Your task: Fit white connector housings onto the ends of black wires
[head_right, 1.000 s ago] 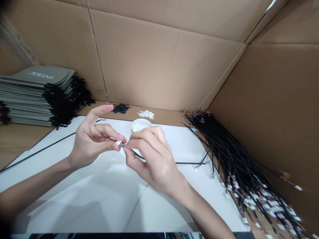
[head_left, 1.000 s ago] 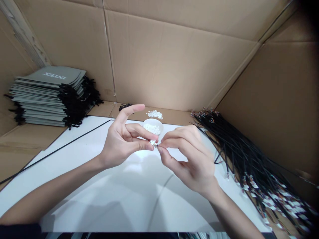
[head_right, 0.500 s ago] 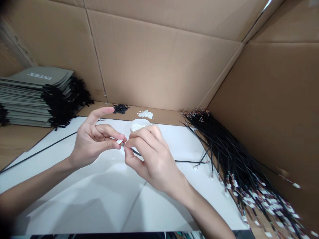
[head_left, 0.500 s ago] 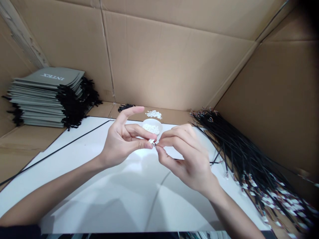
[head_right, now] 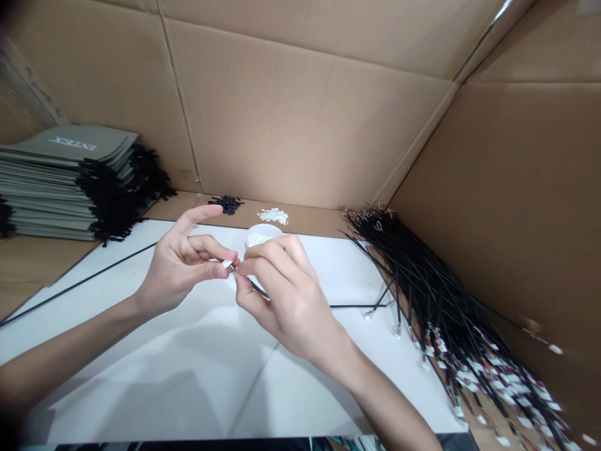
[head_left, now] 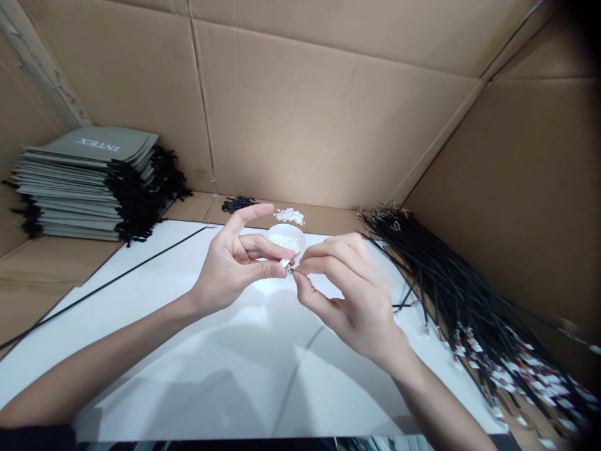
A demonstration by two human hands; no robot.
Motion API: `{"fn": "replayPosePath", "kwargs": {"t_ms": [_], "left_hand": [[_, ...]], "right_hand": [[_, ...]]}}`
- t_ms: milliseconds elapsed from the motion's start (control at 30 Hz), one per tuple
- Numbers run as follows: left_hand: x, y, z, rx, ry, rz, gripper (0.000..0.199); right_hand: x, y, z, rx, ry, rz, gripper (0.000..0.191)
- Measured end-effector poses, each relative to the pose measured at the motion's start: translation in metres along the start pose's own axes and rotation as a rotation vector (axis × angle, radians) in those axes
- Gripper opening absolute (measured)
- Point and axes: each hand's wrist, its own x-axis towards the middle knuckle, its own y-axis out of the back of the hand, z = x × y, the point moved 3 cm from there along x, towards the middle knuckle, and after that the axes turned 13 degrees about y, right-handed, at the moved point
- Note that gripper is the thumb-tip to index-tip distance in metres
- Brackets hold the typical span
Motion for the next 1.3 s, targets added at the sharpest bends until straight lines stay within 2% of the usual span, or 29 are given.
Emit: {"fn": "replayPosePath", "kwargs": {"t_ms": [333,633,833,1033,1167,1233,1300], "left_hand": [[0.001,-0.003,0.000,0.012,-0.013,0.004,0.070],[0.001,0.000,-0.005,-0.024,0.076,0.015,0.059],[-0.002,-0.001,-0.006,-0.023,0.109,0.062,0.054],[0.000,0.000,-0.003,-0.001,0.137,0.073,0.055],[0.001,0.003,0.002,0.047,0.091,0.065,0.061],[0.001,0.004,0.004,0.071,0.041,0.072,0.061],[0.001,0.005,0.005,0.091,-0.018,0.077,0.050]], "right_hand": [[-0.001,-0.001,0.001,0.015,-0.007,-0.015,0.014],[-0.004,-0.008,0.003,0.004,0.008,-0.008,0.014],[-0.005,-0.012,0.002,-0.056,0.035,0.009,0.014],[-0.007,-0.013,0.003,-0.077,0.088,0.058,0.013],[-0.008,-0.013,0.007,0.064,-0.032,0.108,0.014],[-0.010,-0.015,0.010,0.197,-0.165,0.155,0.013],[-0.012,-0.019,0.014,0.378,-0.335,0.188,0.010]]}}
